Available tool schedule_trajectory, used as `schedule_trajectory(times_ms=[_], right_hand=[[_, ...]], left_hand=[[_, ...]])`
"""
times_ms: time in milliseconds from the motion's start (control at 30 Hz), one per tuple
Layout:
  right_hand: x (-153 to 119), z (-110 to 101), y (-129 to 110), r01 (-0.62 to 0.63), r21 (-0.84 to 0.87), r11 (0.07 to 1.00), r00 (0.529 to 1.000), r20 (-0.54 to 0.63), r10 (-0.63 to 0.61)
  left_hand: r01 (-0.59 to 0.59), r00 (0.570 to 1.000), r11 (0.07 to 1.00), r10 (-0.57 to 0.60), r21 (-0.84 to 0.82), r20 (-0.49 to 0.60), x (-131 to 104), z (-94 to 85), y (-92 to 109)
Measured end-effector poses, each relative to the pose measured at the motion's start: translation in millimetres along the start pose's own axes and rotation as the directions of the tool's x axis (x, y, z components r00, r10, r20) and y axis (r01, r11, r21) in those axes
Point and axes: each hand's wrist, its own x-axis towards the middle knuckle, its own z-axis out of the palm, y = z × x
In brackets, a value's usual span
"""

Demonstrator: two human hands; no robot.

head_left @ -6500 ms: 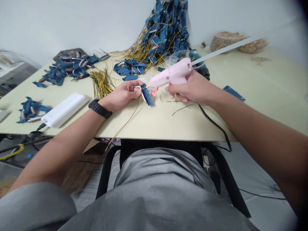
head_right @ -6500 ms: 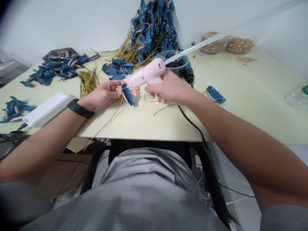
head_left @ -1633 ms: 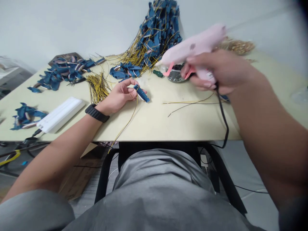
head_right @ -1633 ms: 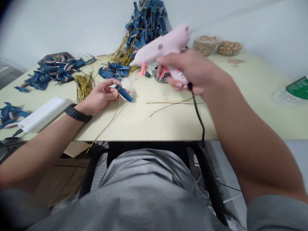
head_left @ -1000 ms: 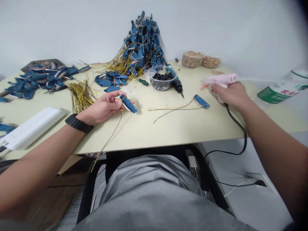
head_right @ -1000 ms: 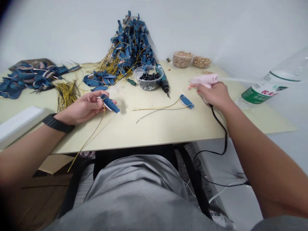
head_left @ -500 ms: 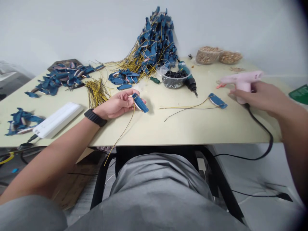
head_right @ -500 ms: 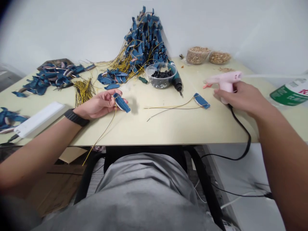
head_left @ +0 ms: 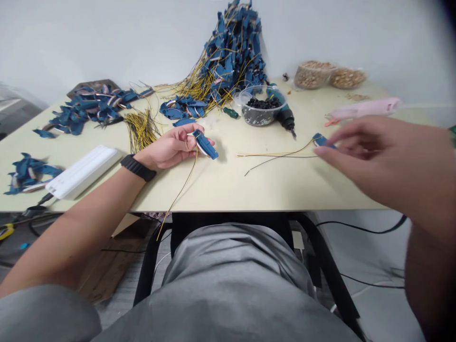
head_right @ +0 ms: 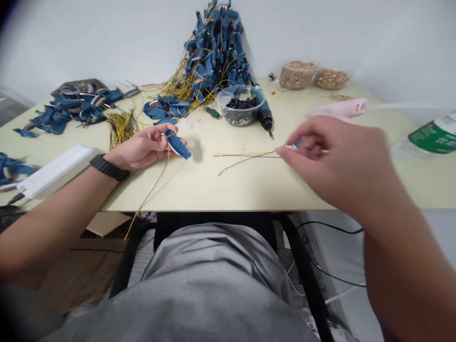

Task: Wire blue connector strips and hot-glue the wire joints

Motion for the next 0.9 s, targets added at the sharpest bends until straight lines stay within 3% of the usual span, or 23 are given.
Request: schedule_trajectory(times_ms=[67, 133, 300, 533, 633, 900], right_hand=[[30.4, 9.7, -46.7, 0.155, 0.047, 0.987, 0.976, 0.144, -0.161], [60.7, 22.1, -77.7, 0.228, 0.09, 0.97, 0.939, 0.241, -0.243], [107.8, 53.4, -114.2, 0.214, 0.152, 0.965, 0.88, 0.399, -0.258], [115.2, 96.1, -136.2, 0.192, 0.367, 0.91, 0.803, 0.474, -0.36], [108.7, 112.2, -136.8, 0.171, 0.407, 0.897, 0.816, 0.451, -0.36], [97.5, 133.0, -132.0, 0.158, 0.454, 0.877, 0.832, 0.417, -0.366]], left_hand=[[-0.013, 1.0, 1.0, 0.013, 0.005, -0.012, -1.4, -1.4, 5.7], [-0.025, 0.999, 1.0, 0.026, 0.015, -0.044, -2.7, -2.8, 11.7], [-0.017, 0.993, 0.999, 0.023, 0.047, -0.118, -2.3, -5.6, 16.3], [-0.008, 0.998, 1.0, 0.008, 0.004, -0.065, 3.5, -8.2, 6.4], [-0.004, 1.0, 1.0, 0.004, 0.008, -0.013, 4.7, -8.7, 6.5], [0.028, 0.999, 0.999, -0.026, 0.031, -0.043, 4.5, -3.1, 5.8]])
